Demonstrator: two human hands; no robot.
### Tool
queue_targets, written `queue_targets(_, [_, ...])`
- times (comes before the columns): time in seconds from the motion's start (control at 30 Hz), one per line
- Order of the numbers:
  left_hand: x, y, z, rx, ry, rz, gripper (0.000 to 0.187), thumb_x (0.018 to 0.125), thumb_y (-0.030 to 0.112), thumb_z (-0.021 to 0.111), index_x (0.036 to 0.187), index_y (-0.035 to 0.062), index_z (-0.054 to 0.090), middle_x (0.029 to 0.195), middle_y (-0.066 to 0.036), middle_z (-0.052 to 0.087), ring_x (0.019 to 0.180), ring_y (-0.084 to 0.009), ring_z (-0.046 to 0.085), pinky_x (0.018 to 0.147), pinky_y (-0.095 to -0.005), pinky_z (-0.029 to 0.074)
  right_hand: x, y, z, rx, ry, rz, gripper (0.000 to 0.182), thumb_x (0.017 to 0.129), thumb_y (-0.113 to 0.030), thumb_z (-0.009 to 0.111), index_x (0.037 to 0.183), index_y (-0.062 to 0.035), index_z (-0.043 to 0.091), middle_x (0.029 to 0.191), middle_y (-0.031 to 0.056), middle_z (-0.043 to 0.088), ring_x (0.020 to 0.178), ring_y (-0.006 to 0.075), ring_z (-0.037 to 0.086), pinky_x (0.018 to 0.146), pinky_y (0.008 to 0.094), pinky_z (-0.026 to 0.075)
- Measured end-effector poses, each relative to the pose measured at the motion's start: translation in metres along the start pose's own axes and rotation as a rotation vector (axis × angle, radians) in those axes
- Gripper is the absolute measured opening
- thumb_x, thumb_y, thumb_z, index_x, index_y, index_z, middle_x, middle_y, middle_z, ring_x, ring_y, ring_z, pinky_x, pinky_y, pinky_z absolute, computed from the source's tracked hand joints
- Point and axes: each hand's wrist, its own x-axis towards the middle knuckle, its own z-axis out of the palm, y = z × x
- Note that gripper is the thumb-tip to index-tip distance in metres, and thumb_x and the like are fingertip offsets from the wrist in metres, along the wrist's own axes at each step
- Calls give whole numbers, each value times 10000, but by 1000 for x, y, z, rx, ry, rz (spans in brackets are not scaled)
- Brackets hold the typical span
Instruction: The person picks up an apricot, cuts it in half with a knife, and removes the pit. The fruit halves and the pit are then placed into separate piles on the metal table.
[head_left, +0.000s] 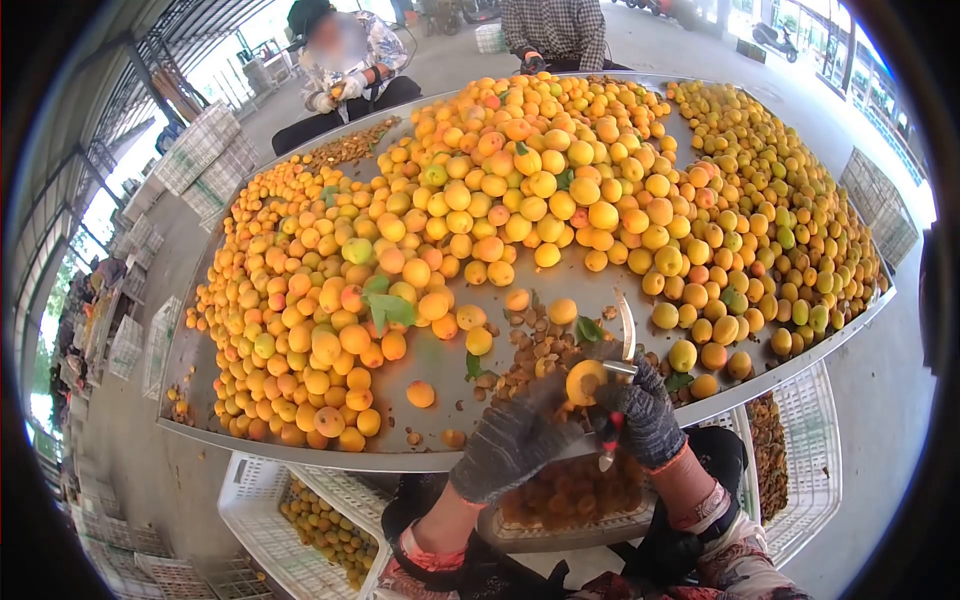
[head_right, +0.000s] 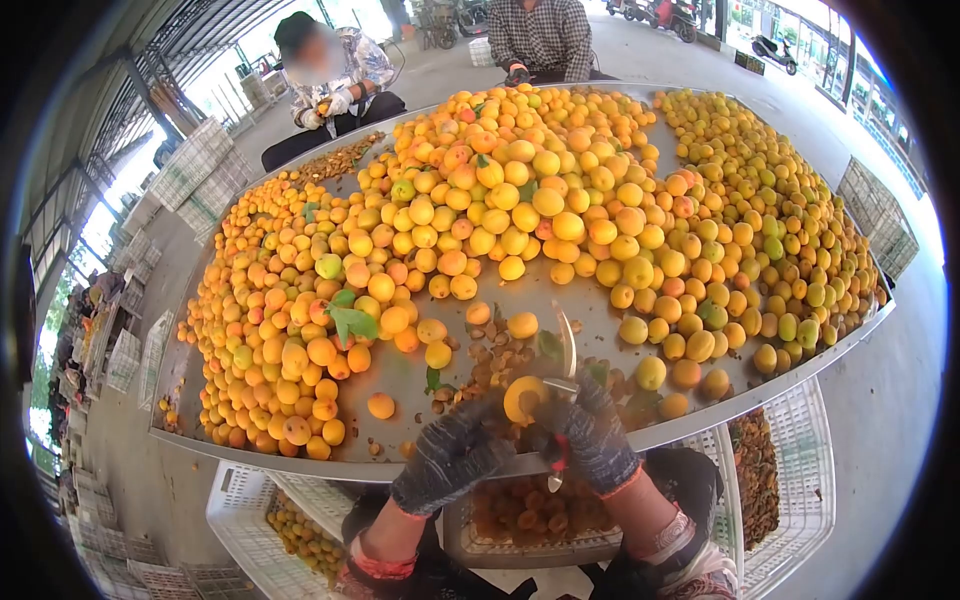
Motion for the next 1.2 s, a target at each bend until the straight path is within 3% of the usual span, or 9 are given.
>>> queue_targets(0.2, [10, 5, 17, -158, 171, -59, 446, 823, 91, 571, 1223, -12, 404, 997, -68, 550, 840, -100, 539, 743, -244, 456, -3, 10, 7, 88, 102, -27, 297, 719, -42, 618, 1002, -39, 527, 758, 58, 583, 523, 129, 552, 432, 224, 440])
queue_targets(0.27, [11, -1, 24, -330, 225, -108, 437, 818, 89, 574, 1214, -12, 418, 1030, -87, 542, 914, -123, 528, 787, -253, 450, -2, 14, 1, -10, -94, -31, 314, 779, -54, 604, 1078, -40, 508, 803, 41, 582, 562, 77, 537, 443, 187, 421])
queue_targets(0.37, [13, -8, 28, -401, 449, 53, 390, 779, 25, 609, 1148, -6, 485, 1095, -85, 535, 944, -141, 529, 792, -254, 453, -3, 14, 8, 68, -31, -75, 291, 806, -88, 588, 1079, -39, 499, 780, 39, 581, 561, 76, 532, 442, 186, 411])
queue_targets(0.63, [18, 3, 32, -300, 362, 130, 375, 786, 30, 592, 1143, -2, 479, 1012, -82, 534, 961, -167, 518, 802, -272, 453, -5, 9, 7, 29, -10, 28, 237, 810, -102, 591, 1028, -70, 505, 732, -2, 552, 580, 64, 512, 497, 195, 409])
queue_targets(0.73, [18, 13, 30, -454, 355, -38, 337, 845, 140, 539, 1140, -9, 471, 1005, -98, 538, 925, -167, 531, 787, -275, 456, -5, 17, 13, 51, 17, -19, 215, 801, -136, 598, 989, -71, 516, 737, 14, 565, 574, 84, 521, 509, 208, 430])
queue_targets(0.87, [19, -37, 13, 40, 508, 95, 419, 896, 360, 410, 1144, 29, 474, 982, -101, 552, 876, -194, 555, 721, -339, 485, 0, 29, 3, -66, -47, -88, 201, 803, -197, 589, 949, -69, 536, 730, 30, 580, 543, 103, 530, 492, 216, 441])
queue_targets(0.97, [31, 5, 18, -1232, 485, -338, 428, 889, 379, 408, 1141, 37, 465, 1008, -105, 556, 855, -219, 568, 703, -338, 506, 5, 18, 9, 37, 81, -122, 164, 816, -213, 555, 905, -75, 538, 662, 26, 546, 501, 111, 504, 430, 227, 416])
queue_targets(1.13, [33, -36, 15, -1240, 395, -305, 437, 865, 361, 429, 1155, 34, 428, 1067, -97, 533, 916, -219, 548, 798, -341, 472, 27, 1, 13, 188, 111, -353, 131, 817, -217, 541, 791, -93, 508, 553, -8, 447, 410, 109, 414, 358, 240, 338])
queue_targets(1.2, [31, -39, 21, -170, 368, -179, 337, 860, 223, 477, 1129, 28, 422, 1030, -105, 529, 914, -209, 537, 807, -310, 460, 29, -8, 21, 315, 11, -407, 154, 815, -230, 543, 755, -107, 472, 535, -24, 402, 395, 103, 379, 354, 243, 311])
